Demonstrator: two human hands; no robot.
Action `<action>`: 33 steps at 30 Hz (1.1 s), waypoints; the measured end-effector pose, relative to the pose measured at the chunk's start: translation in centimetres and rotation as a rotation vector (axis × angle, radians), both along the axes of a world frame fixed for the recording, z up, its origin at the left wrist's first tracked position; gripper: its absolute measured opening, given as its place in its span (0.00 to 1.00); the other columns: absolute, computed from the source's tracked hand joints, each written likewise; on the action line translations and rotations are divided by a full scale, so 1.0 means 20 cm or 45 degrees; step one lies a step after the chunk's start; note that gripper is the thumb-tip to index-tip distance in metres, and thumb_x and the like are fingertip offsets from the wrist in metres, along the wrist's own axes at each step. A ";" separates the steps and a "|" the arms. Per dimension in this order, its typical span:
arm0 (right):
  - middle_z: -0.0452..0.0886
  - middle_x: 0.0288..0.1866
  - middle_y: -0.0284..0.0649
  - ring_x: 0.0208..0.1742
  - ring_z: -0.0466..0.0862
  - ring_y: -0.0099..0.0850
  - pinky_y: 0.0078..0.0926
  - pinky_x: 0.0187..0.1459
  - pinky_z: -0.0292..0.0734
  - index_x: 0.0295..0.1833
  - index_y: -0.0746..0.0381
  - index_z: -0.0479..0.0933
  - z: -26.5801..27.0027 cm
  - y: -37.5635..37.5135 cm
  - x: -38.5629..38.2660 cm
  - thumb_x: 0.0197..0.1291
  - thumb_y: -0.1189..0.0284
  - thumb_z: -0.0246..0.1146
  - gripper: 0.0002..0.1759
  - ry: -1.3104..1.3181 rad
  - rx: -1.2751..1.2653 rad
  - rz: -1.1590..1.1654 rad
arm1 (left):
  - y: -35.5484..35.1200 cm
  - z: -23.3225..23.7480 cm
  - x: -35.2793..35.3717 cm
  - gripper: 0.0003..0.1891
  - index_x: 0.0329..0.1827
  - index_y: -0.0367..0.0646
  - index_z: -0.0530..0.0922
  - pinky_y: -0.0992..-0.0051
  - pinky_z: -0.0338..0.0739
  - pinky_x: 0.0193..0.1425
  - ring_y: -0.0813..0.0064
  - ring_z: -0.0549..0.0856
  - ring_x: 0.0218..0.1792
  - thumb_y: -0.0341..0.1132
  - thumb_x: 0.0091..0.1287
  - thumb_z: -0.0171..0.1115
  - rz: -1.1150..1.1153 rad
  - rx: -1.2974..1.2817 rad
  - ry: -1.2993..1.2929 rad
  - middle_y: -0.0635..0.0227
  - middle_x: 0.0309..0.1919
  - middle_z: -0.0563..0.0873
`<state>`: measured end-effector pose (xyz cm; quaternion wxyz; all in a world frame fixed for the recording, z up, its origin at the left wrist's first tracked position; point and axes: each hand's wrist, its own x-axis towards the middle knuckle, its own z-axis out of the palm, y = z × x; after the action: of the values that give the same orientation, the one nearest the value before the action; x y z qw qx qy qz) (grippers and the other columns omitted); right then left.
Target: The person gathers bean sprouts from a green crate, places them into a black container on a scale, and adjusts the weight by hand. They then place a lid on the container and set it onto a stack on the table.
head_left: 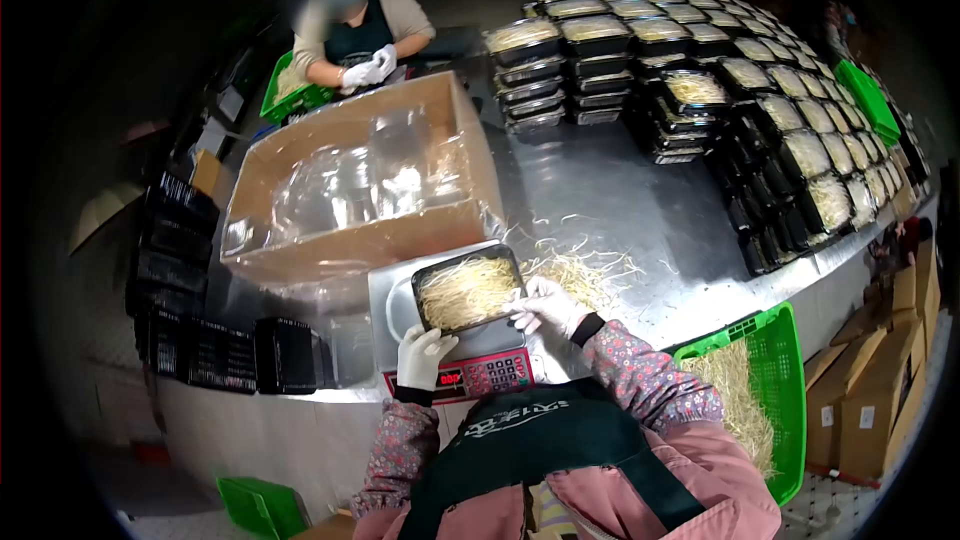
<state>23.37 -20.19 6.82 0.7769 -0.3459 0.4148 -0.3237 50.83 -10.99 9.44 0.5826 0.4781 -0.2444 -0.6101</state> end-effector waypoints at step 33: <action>0.80 0.28 0.46 0.20 0.80 0.36 0.42 0.22 0.85 0.37 0.70 0.76 0.65 -1.64 -1.85 0.57 0.77 0.62 0.06 0.122 -0.310 -1.794 | -0.05 0.28 -0.31 0.22 0.67 0.41 0.73 0.60 0.75 0.62 0.61 0.81 0.58 0.41 0.75 0.56 0.261 -0.010 -0.271 0.60 0.61 0.80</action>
<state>-13.61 -53.05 19.80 0.3199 -0.0939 0.5341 -0.7769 44.53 -12.05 15.07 0.6146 0.5602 -0.2569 -0.4924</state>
